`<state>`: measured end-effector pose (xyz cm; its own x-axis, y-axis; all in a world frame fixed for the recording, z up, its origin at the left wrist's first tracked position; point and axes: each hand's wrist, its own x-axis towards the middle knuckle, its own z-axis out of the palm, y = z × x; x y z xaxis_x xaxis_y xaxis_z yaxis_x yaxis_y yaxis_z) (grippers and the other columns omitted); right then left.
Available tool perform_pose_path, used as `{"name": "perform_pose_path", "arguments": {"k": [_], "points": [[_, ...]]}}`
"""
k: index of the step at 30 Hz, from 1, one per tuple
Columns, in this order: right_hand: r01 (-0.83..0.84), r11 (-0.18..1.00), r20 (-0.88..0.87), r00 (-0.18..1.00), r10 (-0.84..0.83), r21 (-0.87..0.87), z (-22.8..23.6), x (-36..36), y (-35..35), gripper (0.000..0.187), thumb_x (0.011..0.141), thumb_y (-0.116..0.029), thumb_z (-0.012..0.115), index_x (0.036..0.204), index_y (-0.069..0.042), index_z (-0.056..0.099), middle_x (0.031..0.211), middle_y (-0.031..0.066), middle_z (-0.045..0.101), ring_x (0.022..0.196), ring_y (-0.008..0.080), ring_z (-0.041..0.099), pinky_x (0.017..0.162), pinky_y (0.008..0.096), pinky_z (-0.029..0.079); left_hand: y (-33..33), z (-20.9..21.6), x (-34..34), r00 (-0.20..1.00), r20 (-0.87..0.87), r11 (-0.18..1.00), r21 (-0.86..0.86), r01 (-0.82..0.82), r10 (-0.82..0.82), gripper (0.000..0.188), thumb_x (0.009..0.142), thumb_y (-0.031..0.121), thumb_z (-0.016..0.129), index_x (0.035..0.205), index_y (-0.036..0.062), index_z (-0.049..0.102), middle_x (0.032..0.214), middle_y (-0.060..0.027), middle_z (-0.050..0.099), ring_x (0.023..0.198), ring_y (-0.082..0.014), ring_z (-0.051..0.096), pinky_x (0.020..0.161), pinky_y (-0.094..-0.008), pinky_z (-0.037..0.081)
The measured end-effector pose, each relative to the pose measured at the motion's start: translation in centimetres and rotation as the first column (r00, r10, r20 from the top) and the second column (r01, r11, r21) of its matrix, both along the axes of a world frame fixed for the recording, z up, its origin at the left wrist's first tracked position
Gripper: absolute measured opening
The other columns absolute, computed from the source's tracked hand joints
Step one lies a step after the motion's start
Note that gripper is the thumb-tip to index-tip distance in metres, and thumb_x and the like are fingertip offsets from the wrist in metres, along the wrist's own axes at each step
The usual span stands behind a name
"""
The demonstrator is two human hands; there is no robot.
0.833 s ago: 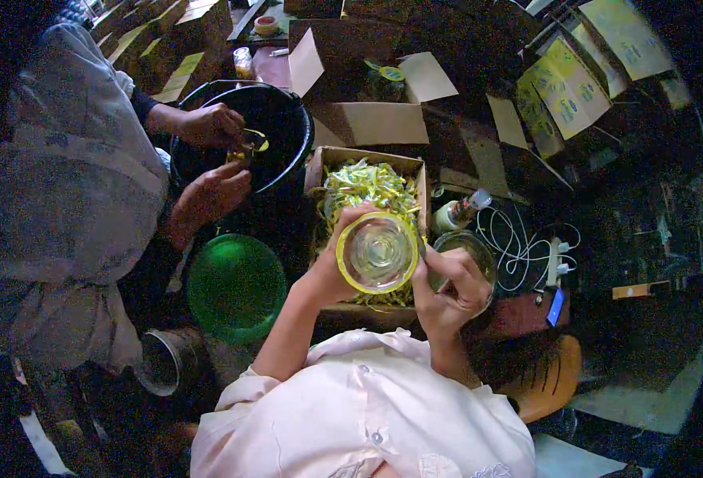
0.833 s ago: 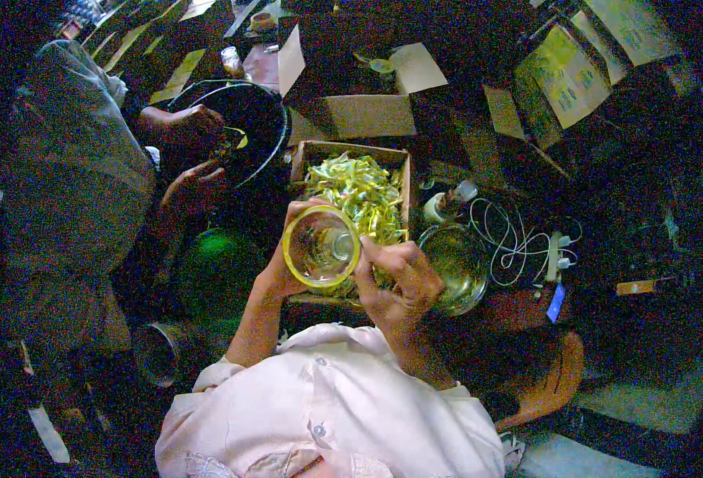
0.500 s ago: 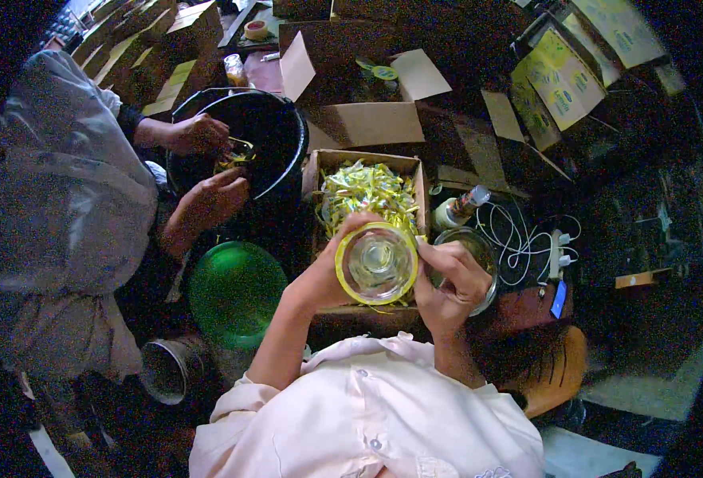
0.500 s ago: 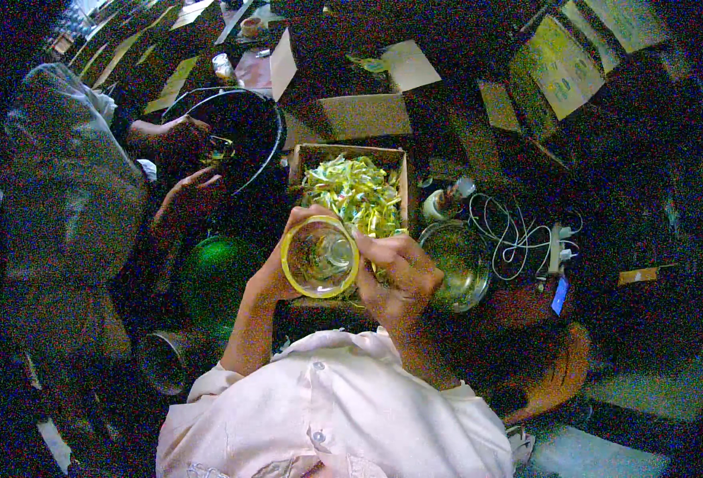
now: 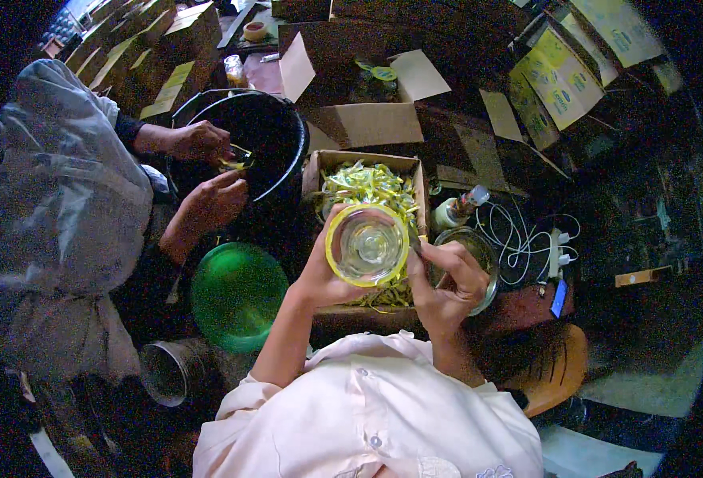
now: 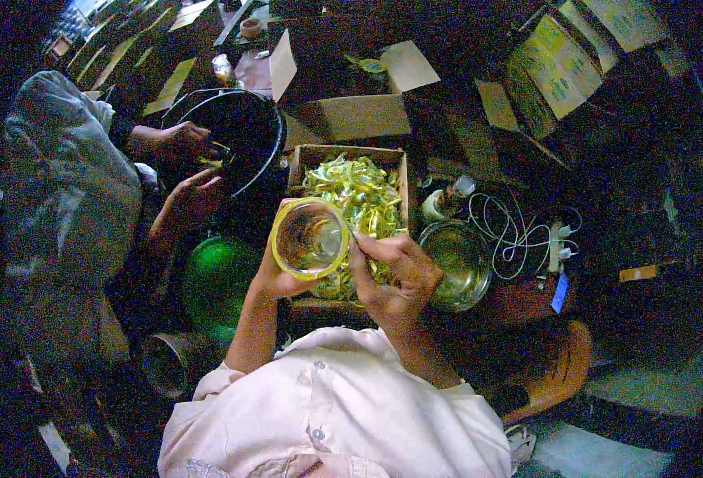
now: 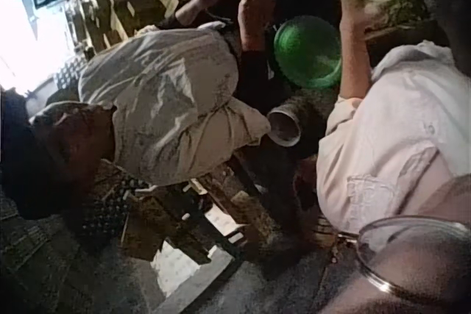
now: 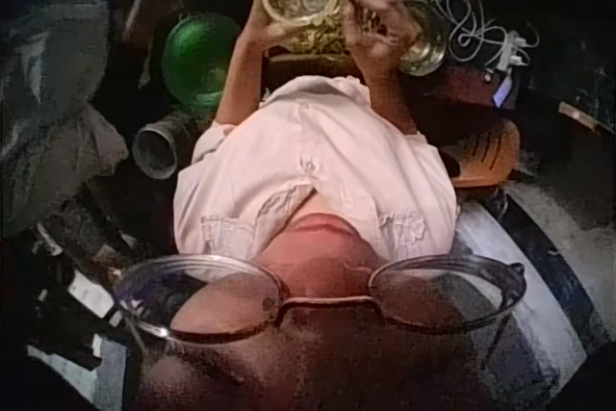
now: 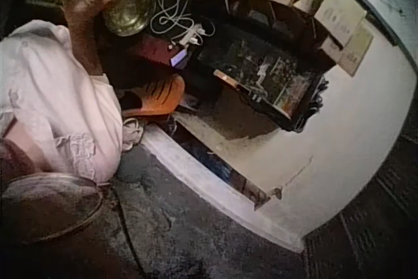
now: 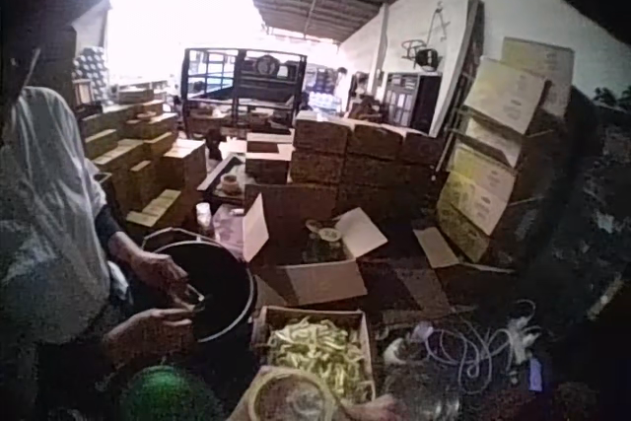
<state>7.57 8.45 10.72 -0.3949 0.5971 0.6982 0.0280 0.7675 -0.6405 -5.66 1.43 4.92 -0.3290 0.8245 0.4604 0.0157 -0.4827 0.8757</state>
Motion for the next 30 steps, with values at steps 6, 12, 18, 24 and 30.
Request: {"name": "perform_pose_path", "arguments": {"k": [6, 12, 18, 24, 30], "points": [[0.037, 0.998, 0.037, 0.999, -0.039, 0.048, -0.1, -0.2, -0.6, 0.017, 0.061, 0.006, 0.065, 0.076, -0.002, 0.061, 0.063, 0.0049, 0.056, 0.055, 0.0113, 0.051, 0.046, 0.0212, 0.036, -0.6, -0.1, 0.3, 0.997, -0.009, 0.996, -0.051, -0.080, 0.079, 0.082, 0.055, 0.014, 0.077, 0.121, 0.0026, 0.030, 0.114, -0.0091, 0.046, 0.109, -0.0200, 0.043, 0.099, -0.0330, 0.026], [0.036, 0.999, 0.046, 0.998, -0.037, 0.023, 0.0, -0.1, -0.5, 0.021, 0.060, 0.005, 0.065, 0.079, -0.004, 0.063, 0.066, 0.0089, 0.059, 0.057, 0.0182, 0.058, 0.054, 0.0259, 0.046, -0.5, -0.8, 0.1, 0.997, -0.058, 0.997, -0.066, -0.046, 0.042, 0.076, 0.058, 0.019, 0.075, 0.119, 0.0016, 0.033, 0.115, -0.0090, 0.044, 0.109, -0.0202, 0.042, 0.097, -0.0324, 0.027], [0.055, 0.998, 0.099, 0.993, -0.058, 0.031, 0.6, -0.1, 0.0, 0.020, 0.061, 0.005, 0.065, 0.079, -0.004, 0.063, 0.067, 0.0081, 0.060, 0.059, 0.0172, 0.058, 0.055, 0.0260, 0.046, -0.5, 0.0, -0.7, 0.985, -0.144, 0.991, -0.112, 0.076, -0.092, 0.079, 0.056, 0.017, 0.073, 0.121, 0.0003, 0.032, 0.117, -0.0096, 0.044, 0.111, -0.0203, 0.042, 0.099, -0.0334, 0.026], [0.114, 0.993, 0.071, 0.991, -0.112, -0.024, 0.3, 0.2, 1.0, 0.014, 0.064, 0.002, 0.068, 0.075, -0.002, 0.060, 0.068, 0.0040, 0.059, 0.060, 0.0116, 0.054, 0.058, 0.0216, 0.042, -0.4, -0.9, -0.6, 0.994, -0.098, 0.991, -0.127, 0.039, -0.052, 0.083, 0.053, 0.016, 0.074, 0.122, 0.0003, 0.031, 0.116, -0.0101, 0.046, 0.110, -0.0198, 0.043, 0.100, -0.0331, 0.025], [0.087, 0.993, 0.066, 0.995, -0.081, -0.085, -0.4, 0.6, 1.2, 0.016, 0.065, 0.001, 0.067, 0.079, -0.002, 0.060, 0.079, 0.0058, 0.059, 0.068, 0.0111, 0.054, 0.059, 0.0214, 0.042, -0.5, -1.5, -0.8, 0.999, -0.043, 0.996, -0.090, 0.007, -0.011, 0.084, 0.053, 0.018, 0.076, 0.122, -0.0002, 0.032, 0.116, -0.0095, 0.046, 0.110, -0.0201, 0.043, 0.100, -0.0332, 0.024]]}}
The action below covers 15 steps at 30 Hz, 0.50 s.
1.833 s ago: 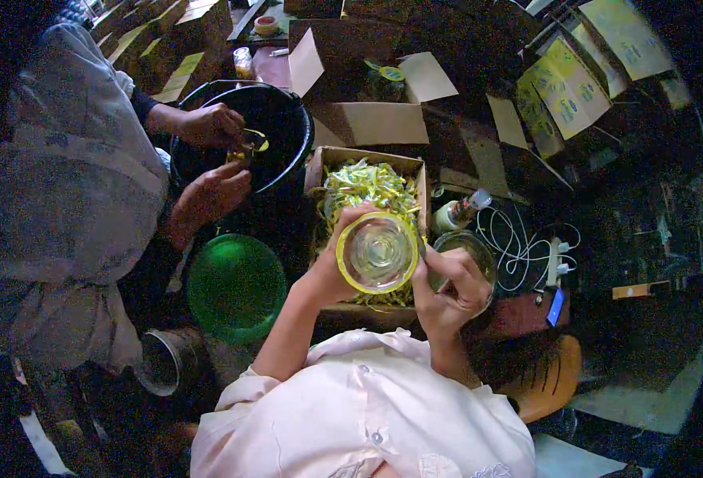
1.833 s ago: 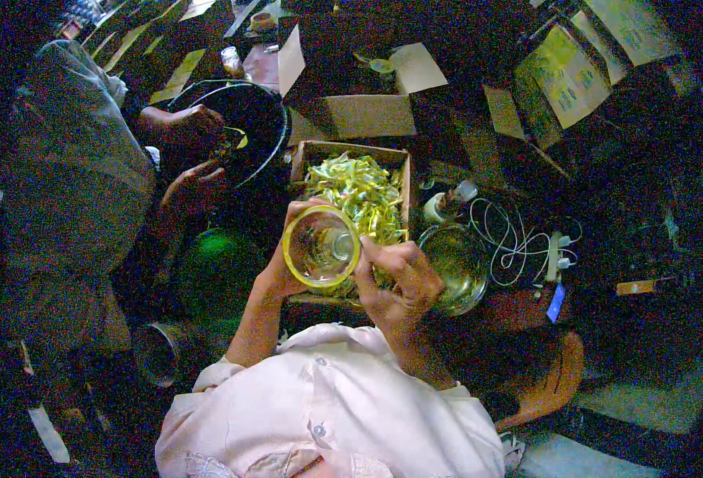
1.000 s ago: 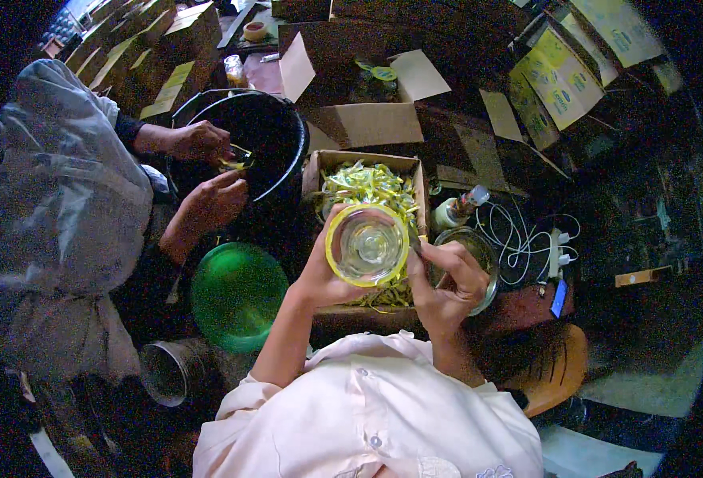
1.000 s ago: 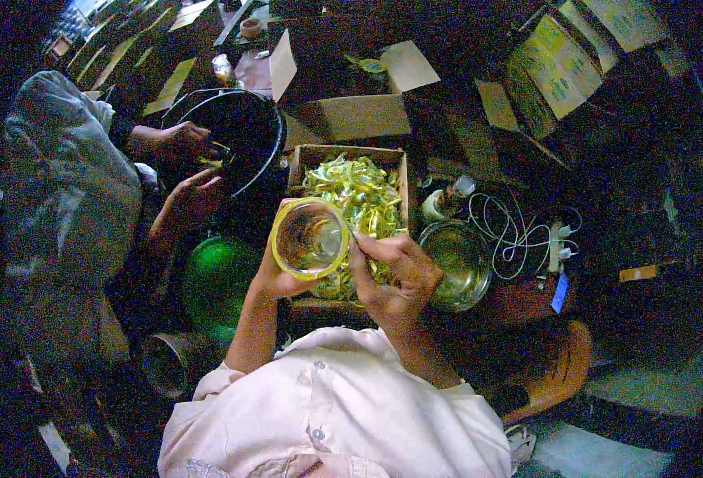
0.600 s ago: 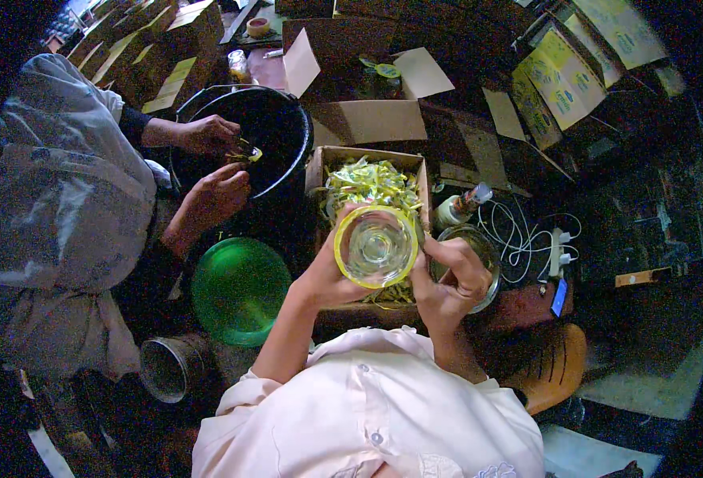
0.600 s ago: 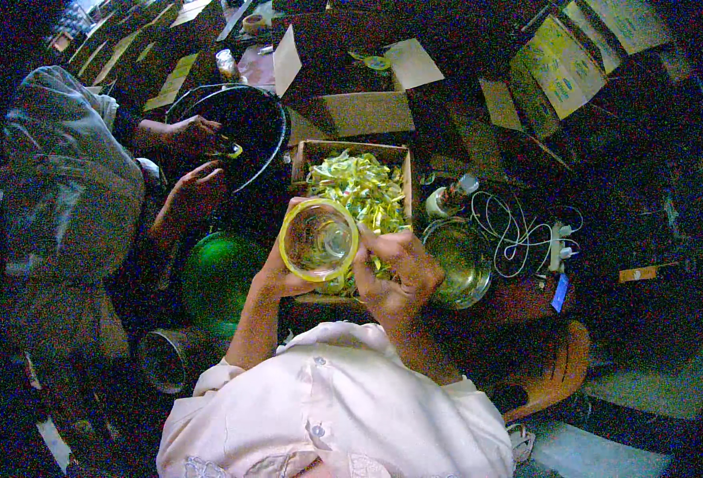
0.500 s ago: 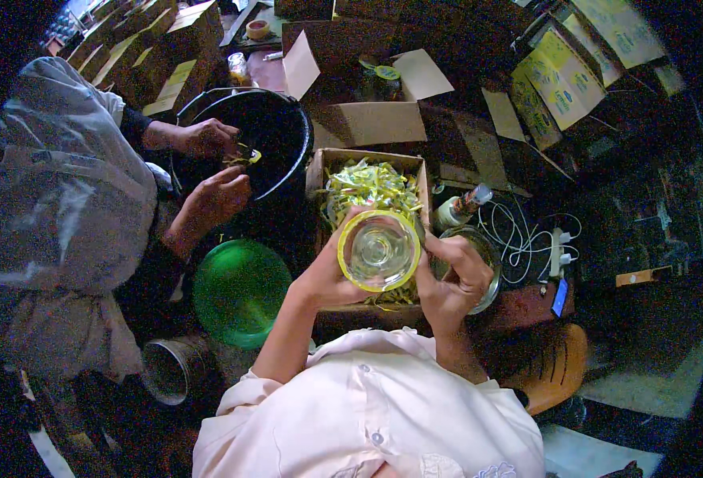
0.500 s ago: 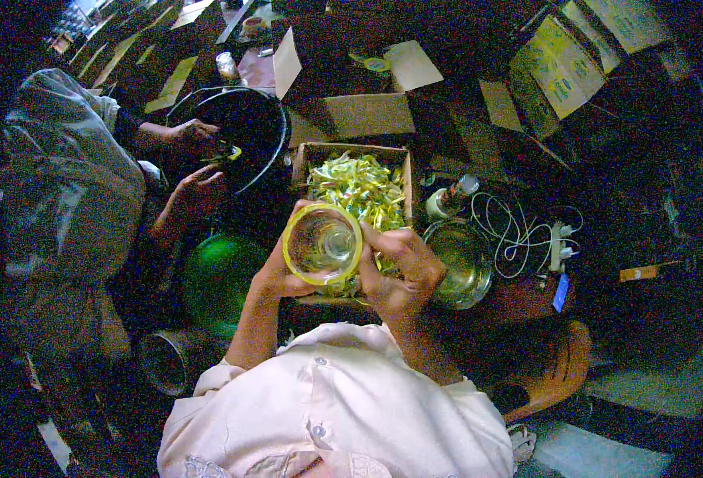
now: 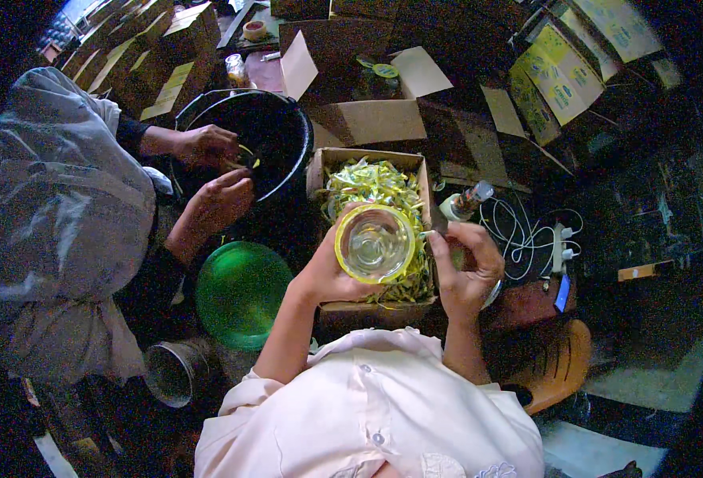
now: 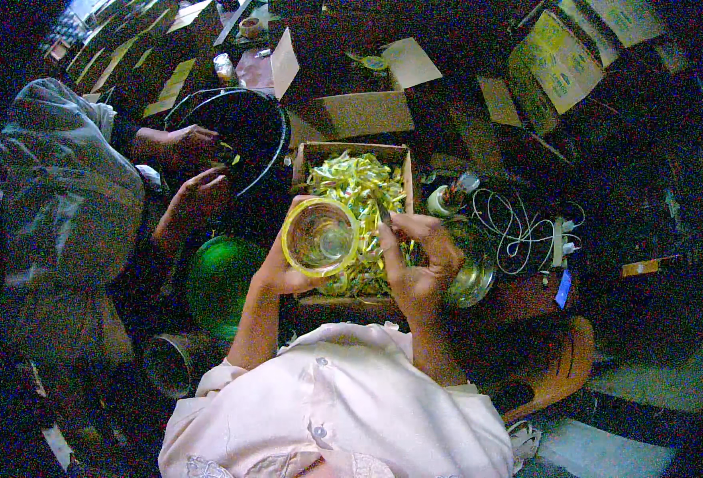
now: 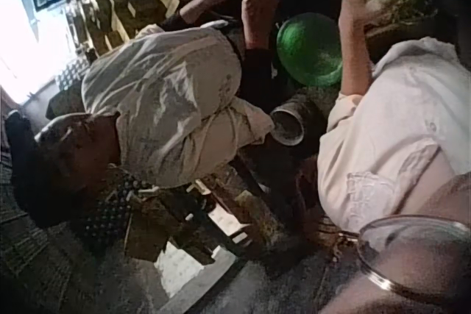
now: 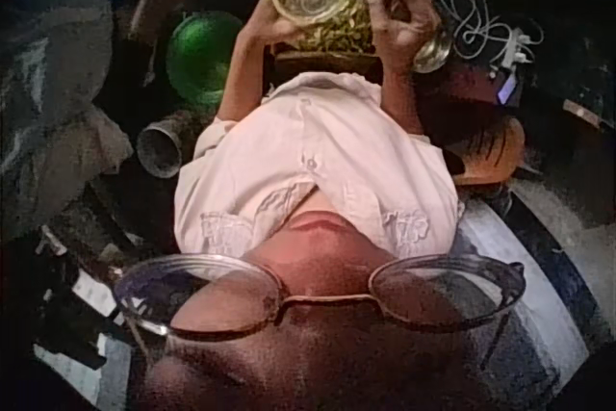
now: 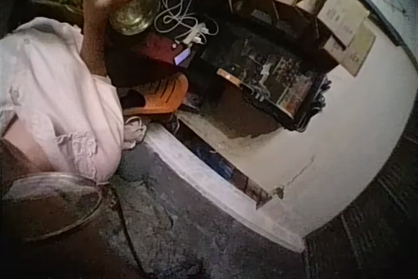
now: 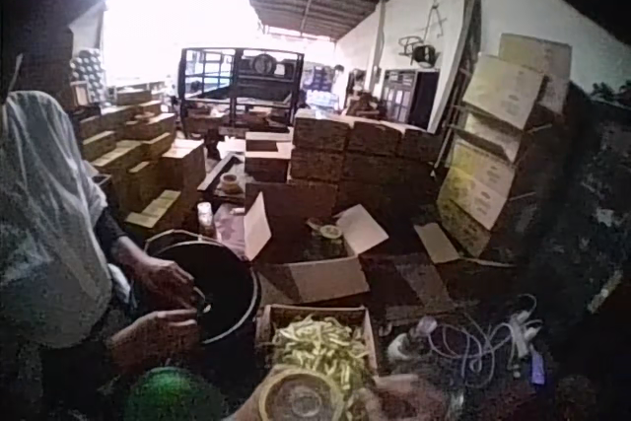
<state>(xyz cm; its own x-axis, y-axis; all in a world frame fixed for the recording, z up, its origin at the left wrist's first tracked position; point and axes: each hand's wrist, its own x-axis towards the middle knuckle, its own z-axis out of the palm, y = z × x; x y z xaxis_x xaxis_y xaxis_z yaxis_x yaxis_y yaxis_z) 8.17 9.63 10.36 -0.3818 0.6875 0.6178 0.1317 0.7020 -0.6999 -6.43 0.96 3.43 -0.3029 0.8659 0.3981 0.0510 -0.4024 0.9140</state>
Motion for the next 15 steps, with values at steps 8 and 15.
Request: {"name": "perform_pose_path", "arguments": {"k": [8, 15], "points": [[0.000, 0.998, 0.059, 0.998, 0.004, -0.064, -4.8, -2.0, 2.1, 0.020, 0.066, 0.006, 0.062, 0.084, -0.003, 0.059, 0.092, 0.0110, 0.057, 0.075, 0.0208, 0.058, 0.065, 0.0302, 0.049, 0.1, 1.3, -0.6, 0.979, -0.164, 0.992, 0.010, -0.123, 0.123, 0.076, 0.052, 0.013, 0.077, 0.117, 0.0024, 0.037, 0.107, -0.0091, 0.047, 0.104, -0.0181, 0.046, 0.092, -0.0305, 0.035], [-0.099, 0.995, 0.435, 0.896, 0.086, 0.008, -8.6, -1.1, 3.0, 0.020, 0.064, 0.007, 0.059, 0.082, -0.002, 0.064, 0.096, 0.0136, 0.054, 0.077, 0.0210, 0.058, 0.064, 0.0303, 0.048, -0.1, 1.9, -0.6, 0.973, -0.113, 0.975, -0.067, -0.211, 0.203, 0.080, 0.054, 0.006, 0.075, 0.120, 0.0047, 0.029, 0.105, -0.0069, 0.048, 0.097, -0.0161, 0.050, 0.089, -0.0287, 0.039]]}}
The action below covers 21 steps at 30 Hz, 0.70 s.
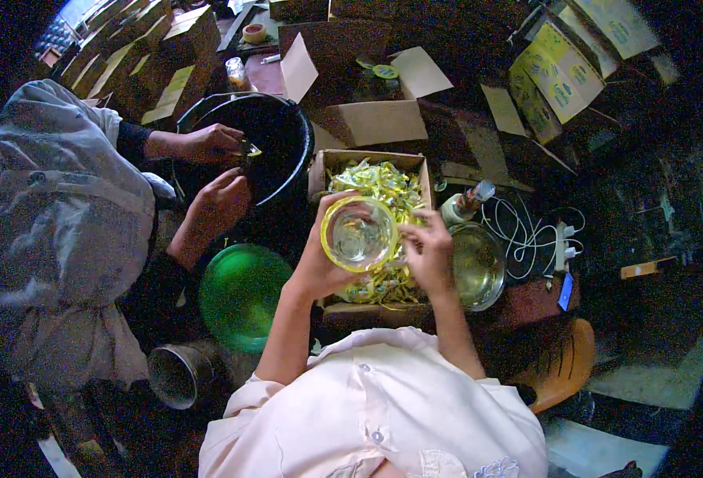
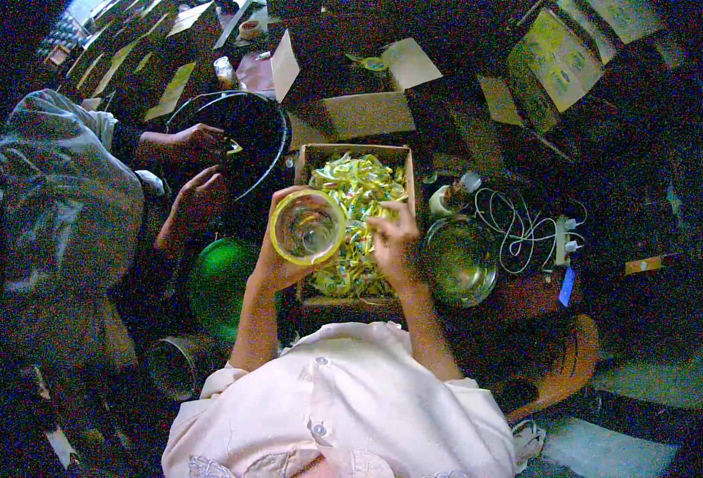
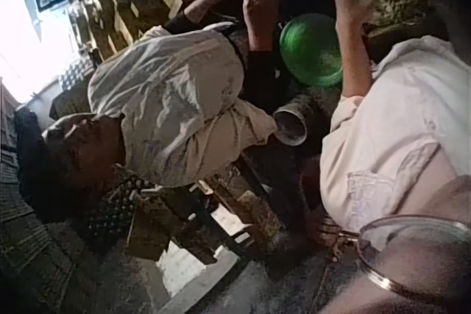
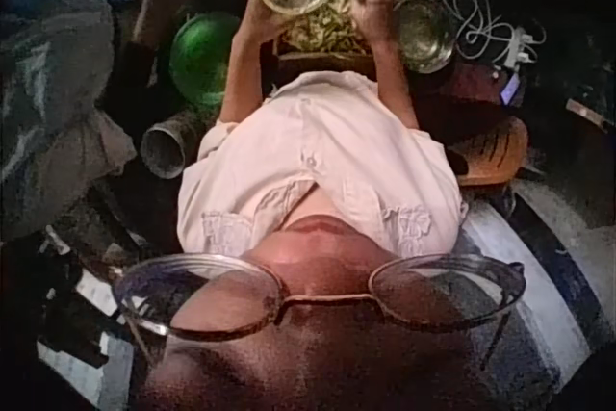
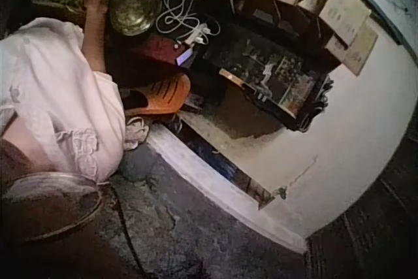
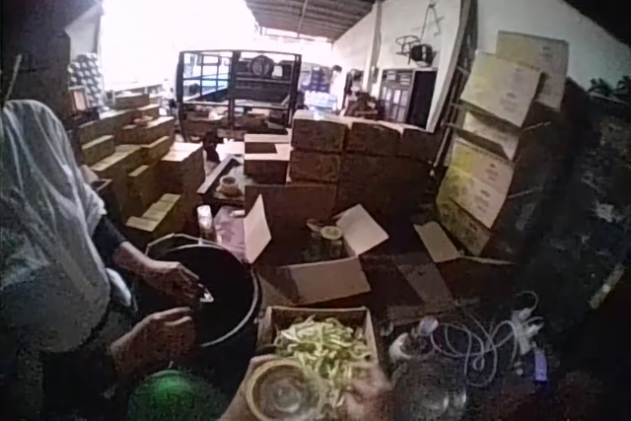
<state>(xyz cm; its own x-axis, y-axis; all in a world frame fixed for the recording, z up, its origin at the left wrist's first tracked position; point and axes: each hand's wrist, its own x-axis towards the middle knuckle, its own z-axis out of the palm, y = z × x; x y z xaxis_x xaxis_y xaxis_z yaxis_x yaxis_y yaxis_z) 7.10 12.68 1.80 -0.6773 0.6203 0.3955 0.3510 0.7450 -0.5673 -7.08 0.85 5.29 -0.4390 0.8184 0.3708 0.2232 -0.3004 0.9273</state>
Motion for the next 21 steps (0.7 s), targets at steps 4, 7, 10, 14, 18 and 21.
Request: {"name": "perform_pose_path", "arguments": {"k": [4, 7, 10, 14, 18, 21], "points": [[0.095, 0.993, -0.204, 0.973, -0.107, -0.069, 3.6, 0.2, -0.4, 0.022, 0.063, 0.005, 0.064, 0.083, -0.005, 0.061, 0.091, 0.0107, 0.056, 0.085, 0.0245, 0.057, 0.071, 0.0305, 0.047, 0.6, 0.7, -0.1, 0.999, -0.015, 0.999, 0.030, -0.046, 0.046, 0.080, 0.056, 0.008, 0.075, 0.121, 0.0037, 0.028, 0.105, -0.0069, 0.048, 0.096, -0.0160, 0.050, 0.087, -0.0286, 0.040], [0.102, 0.993, -0.378, 0.923, -0.071, 0.062, 5.6, 0.4, -1.3, 0.020, 0.066, 0.005, 0.065, 0.083, -0.005, 0.062, 0.080, 0.0074, 0.059, 0.071, 0.0157, 0.056, 0.060, 0.0248, 0.046, 0.9, 1.2, -0.1, 0.997, -0.039, 0.997, 0.033, -0.072, 0.074, 0.080, 0.058, 0.008, 0.072, 0.123, 0.0034, 0.026, 0.106, -0.0079, 0.047, 0.098, -0.0172, 0.049, 0.089, -0.0297, 0.038], [0.055, 0.982, -0.383, 0.923, 0.018, 0.179, 7.3, 0.4, -2.5, 0.020, 0.066, 0.005, 0.064, 0.083, -0.006, 0.062, 0.080, 0.0078, 0.060, 0.069, 0.0179, 0.057, 0.062, 0.0265, 0.046, 1.1, 0.6, -0.2, 0.996, -0.012, 0.991, 0.097, -0.090, 0.091, 0.078, 0.059, 0.007, 0.070, 0.123, 0.0031, 0.025, 0.108, -0.0091, 0.046, 0.101, -0.0195, 0.047, 0.091, -0.0315, 0.036], [-0.066, 0.964, -0.264, 0.955, 0.136, 0.257, 8.1, 0.9, -3.5, 0.030, 0.066, 0.005, 0.061, 0.093, -0.008, 0.061, 0.082, 0.0061, 0.059, 0.077, 0.0213, 0.056, 0.068, 0.0311, 0.046, 0.8, -0.7, -0.3, 0.995, 0.024, 0.989, 0.109, -0.096, 0.094, 0.074, 0.062, 0.009, 0.067, 0.122, 0.0034, 0.025, 0.109, -0.0106, 0.045, 0.105, -0.0230, 0.045, 0.093, -0.0338, 0.033], [-0.138, 0.930, -0.158, 0.967, 0.201, 0.341, 8.5, 1.5, -3.7, 0.039, 0.061, 0.006, 0.060, 0.096, -0.009, 0.062, 0.088, 0.0041, 0.057, 0.080, 0.0203, 0.054, 0.070, 0.0317, 0.044, 0.5, 1.0, 0.2, 0.985, -0.081, 0.987, 0.076, -0.145, 0.151, 0.073, 0.062, 0.011, 0.067, 0.121, 0.0045, 0.025, 0.110, -0.0116, 0.045, 0.105, -0.0237, 0.045, 0.093, -0.0342, 0.033], [-0.155, 0.910, -0.159, 0.960, 0.231, 0.385, 8.7, 1.6, -3.9, 0.041, 0.060, 0.006, 0.060, 0.097, -0.010, 0.062, 0.091, 0.0044, 0.055, 0.080, 0.0200, 0.053, 0.069, 0.0305, 0.044, 0.2, 1.5, 0.3, 0.972, -0.152, 0.982, 0.091, -0.165, 0.178, 0.079, 0.060, 0.013, 0.072, 0.121, 0.0061, 0.023, 0.111, -0.0118, 0.045, 0.104, -0.0254, 0.046, 0.093, -0.0354, 0.034]]}}
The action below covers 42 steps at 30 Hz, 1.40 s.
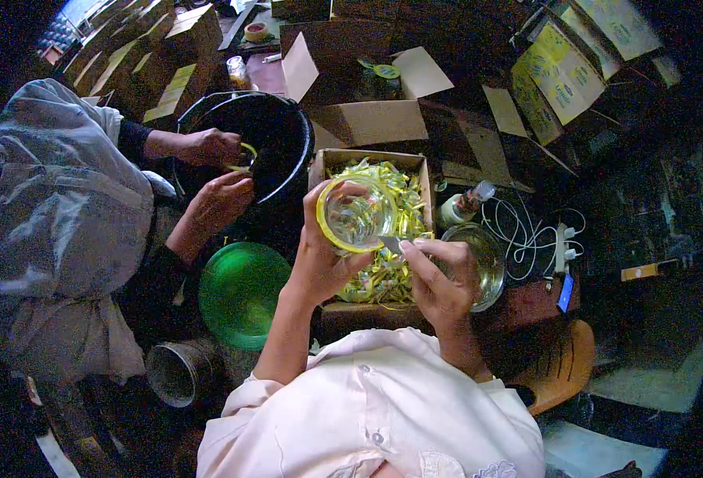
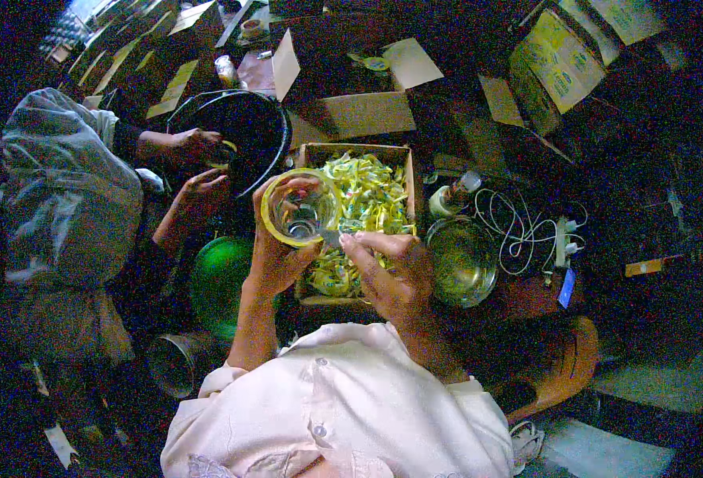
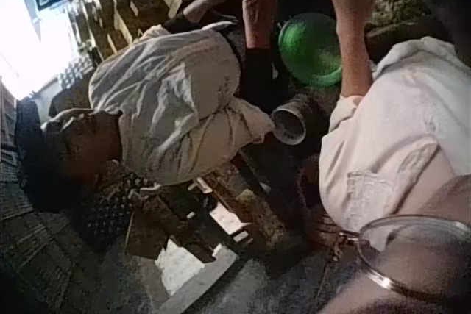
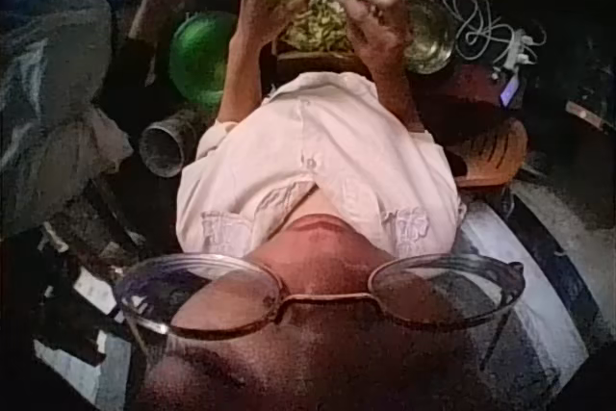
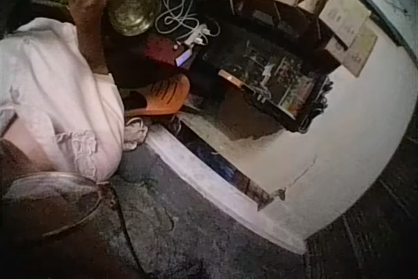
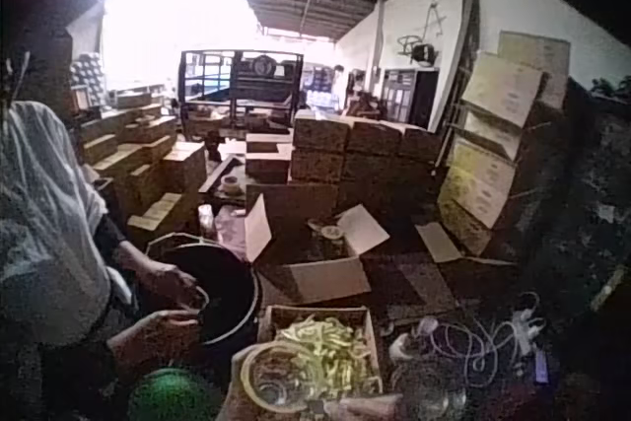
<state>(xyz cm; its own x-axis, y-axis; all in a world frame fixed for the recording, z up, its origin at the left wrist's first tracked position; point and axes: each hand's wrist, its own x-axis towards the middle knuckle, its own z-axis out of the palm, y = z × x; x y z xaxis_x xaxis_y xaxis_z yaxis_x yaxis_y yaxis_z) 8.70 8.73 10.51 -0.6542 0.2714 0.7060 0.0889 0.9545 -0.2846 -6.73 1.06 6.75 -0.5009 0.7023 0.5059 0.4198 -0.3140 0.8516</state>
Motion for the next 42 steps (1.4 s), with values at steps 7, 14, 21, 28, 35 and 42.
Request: {"name": "perform_pose_path", "arguments": {"k": [7, 14, 21, 28, 35, 42], "points": [[0.019, 0.999, -0.050, 0.999, -0.016, 0.050, 0.3, -0.4, -0.2, 0.035, 0.056, 0.008, 0.062, 0.088, -0.007, 0.066, 0.087, 0.0061, 0.053, 0.073, 0.0189, 0.055, 0.061, 0.0282, 0.043, -0.3, 0.6, 0.0, 0.992, -0.119, 0.999, 0.018, -0.036, 0.038, 0.080, 0.060, 0.015, 0.073, 0.121, 0.0060, 0.022, 0.110, -0.0115, 0.046, 0.103, -0.0261, 0.047, 0.092, -0.0358, 0.035], [0.022, 0.997, -0.006, 1.000, -0.021, 0.078, 1.0, -0.7, -0.6, 0.033, 0.057, 0.005, 0.064, 0.088, -0.007, 0.065, 0.085, 0.0050, 0.057, 0.072, 0.0185, 0.055, 0.061, 0.0277, 0.043, -0.7, -0.1, 0.2, 0.972, -0.207, 0.993, -0.020, -0.117, 0.110, 0.082, 0.060, 0.019, 0.075, 0.123, 0.0045, 0.024, 0.112, -0.0124, 0.044, 0.105, -0.0293, 0.042, 0.093, -0.0374, 0.032], [0.047, 0.997, -0.025, 0.999, -0.046, 0.056, 0.7, -0.7, -0.5, 0.031, 0.058, 0.005, 0.064, 0.087, -0.006, 0.065, 0.085, 0.0060, 0.060, 0.071, 0.0185, 0.055, 0.061, 0.0274, 0.044, -1.0, 0.0, 0.6, 0.956, -0.247, 0.982, -0.068, -0.179, 0.157, 0.080, 0.057, 0.018, 0.076, 0.121, 0.0039, 0.031, 0.115, -0.0118, 0.041, 0.106, -0.0303, 0.038, 0.093, -0.0383, 0.031], [0.077, 0.993, -0.011, 0.997, -0.077, 0.090, -0.2, -1.0, -0.4, 0.031, 0.061, 0.004, 0.064, 0.089, -0.008, 0.064, 0.094, 0.0062, 0.058, 0.071, 0.0179, 0.055, 0.060, 0.0269, 0.044, -0.5, -0.9, 0.4, 0.985, -0.150, 0.996, 0.002, -0.091, 0.090, 0.078, 0.056, 0.015, 0.076, 0.120, 0.0047, 0.031, 0.114, -0.0115, 0.042, 0.105, -0.0299, 0.039, 0.091, -0.0381, 0.031], [0.134, 0.991, -0.003, 0.991, -0.134, 0.023, -1.2, -1.4, 0.2, 0.027, 0.062, 0.007, 0.065, 0.085, -0.007, 0.063, 0.100, 0.0081, 0.055, 0.067, 0.0126, 0.053, 0.059, 0.0240, 0.045, -0.2, -2.1, 0.4, 0.989, -0.149, 0.997, -0.074, -0.037, 0.026, 0.083, 0.054, 0.015, 0.076, 0.122, 0.0071, 0.029, 0.116, -0.0123, 0.042, 0.105, -0.0311, 0.040, 0.090, -0.0386, 0.031], [0.216, 0.949, -0.168, 0.951, -0.258, -0.231, -2.0, -1.7, 2.4, 0.025, 0.064, 0.008, 0.063, 0.086, -0.005, 0.061, 0.105, 0.0111, 0.051, 0.077, 0.0156, 0.055, 0.062, 0.0229, 0.047, 0.0, -2.0, 0.2, 0.985, -0.160, 0.990, -0.120, -0.075, 0.056, 0.085, 0.056, 0.018, 0.077, 0.123, 0.0057, 0.026, 0.116, -0.0127, 0.040, 0.106, -0.0302, 0.040, 0.092, -0.0388, 0.032]]}}
